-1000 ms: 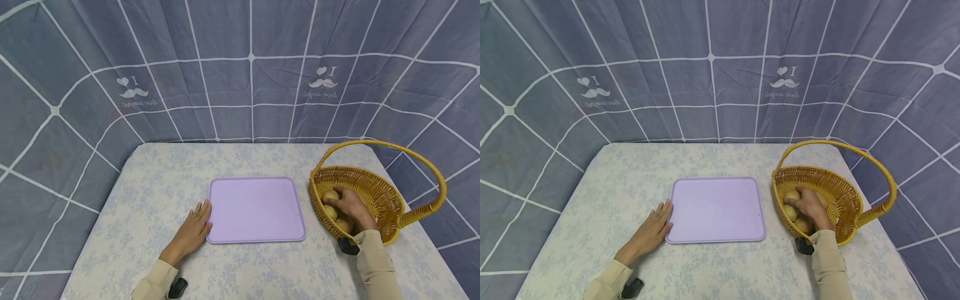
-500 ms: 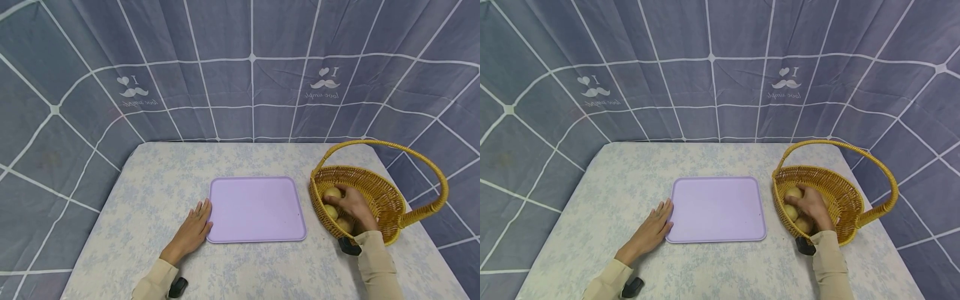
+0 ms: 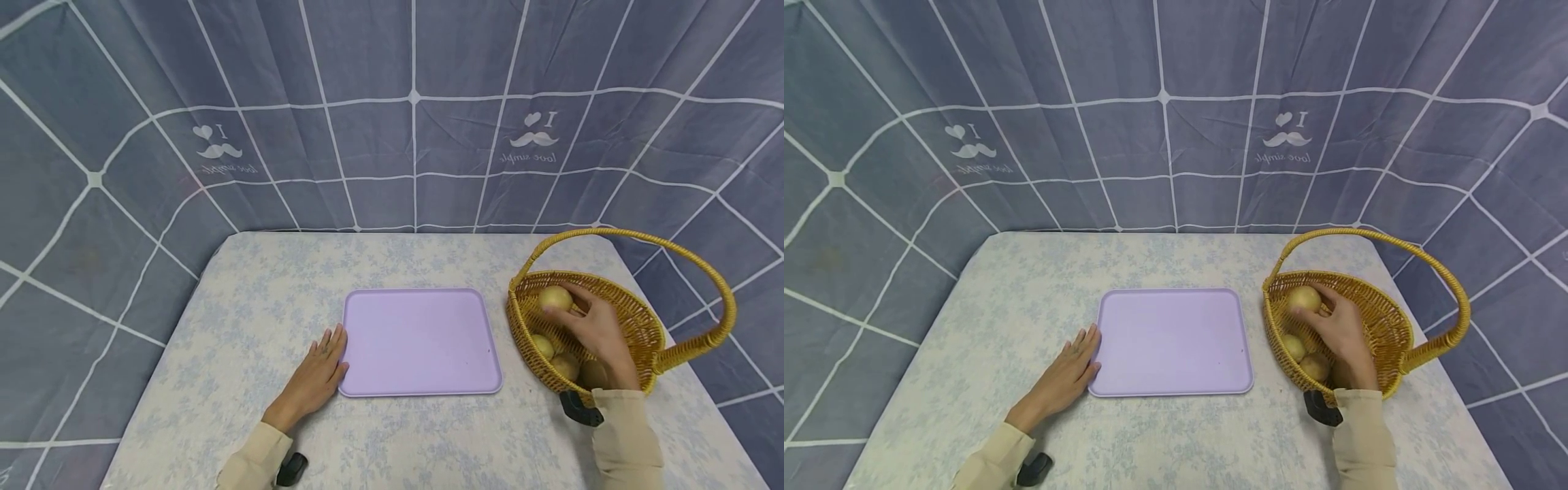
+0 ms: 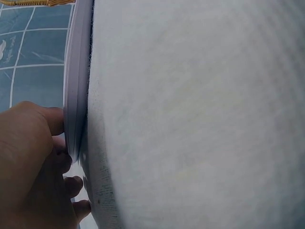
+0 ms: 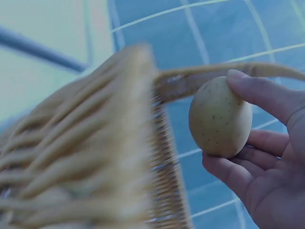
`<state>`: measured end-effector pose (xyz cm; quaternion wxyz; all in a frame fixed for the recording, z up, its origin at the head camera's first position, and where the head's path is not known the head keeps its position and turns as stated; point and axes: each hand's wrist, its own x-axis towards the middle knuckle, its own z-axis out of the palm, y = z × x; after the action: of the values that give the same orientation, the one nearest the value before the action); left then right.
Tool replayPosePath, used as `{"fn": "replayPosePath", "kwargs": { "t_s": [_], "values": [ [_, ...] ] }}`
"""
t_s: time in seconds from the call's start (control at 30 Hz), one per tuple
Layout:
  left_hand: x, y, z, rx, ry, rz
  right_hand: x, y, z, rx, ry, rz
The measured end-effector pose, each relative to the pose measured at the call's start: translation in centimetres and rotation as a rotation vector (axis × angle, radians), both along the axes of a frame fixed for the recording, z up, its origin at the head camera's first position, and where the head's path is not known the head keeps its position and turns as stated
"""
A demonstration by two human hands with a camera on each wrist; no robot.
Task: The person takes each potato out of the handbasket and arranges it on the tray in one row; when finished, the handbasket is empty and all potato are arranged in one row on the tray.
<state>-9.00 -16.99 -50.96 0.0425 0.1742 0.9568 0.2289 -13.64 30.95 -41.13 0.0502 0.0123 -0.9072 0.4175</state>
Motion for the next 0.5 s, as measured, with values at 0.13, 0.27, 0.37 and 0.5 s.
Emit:
{"fn": "replayPosePath", "kwargs": {
  "t_s": [0.13,0.27,0.37,0.5],
  "values": [
    [0.0,0.0,0.0,0.002,0.0,-0.003,0.7,-0.7,1.5,-0.153,0.05,0.0],
    [0.1,-0.1,0.0,0.002,0.003,-0.003,0.8,-1.7,2.5,-0.365,0.142,0.063],
    [0.0,-0.1,-0.1,0.001,0.006,-0.004,0.7,-2.8,3.0,-0.484,0.187,0.109],
    [0.0,-0.1,-0.3,0.001,0.009,-0.004,0.3,-4.6,3.4,-0.516,0.213,0.163]
  ]
}}
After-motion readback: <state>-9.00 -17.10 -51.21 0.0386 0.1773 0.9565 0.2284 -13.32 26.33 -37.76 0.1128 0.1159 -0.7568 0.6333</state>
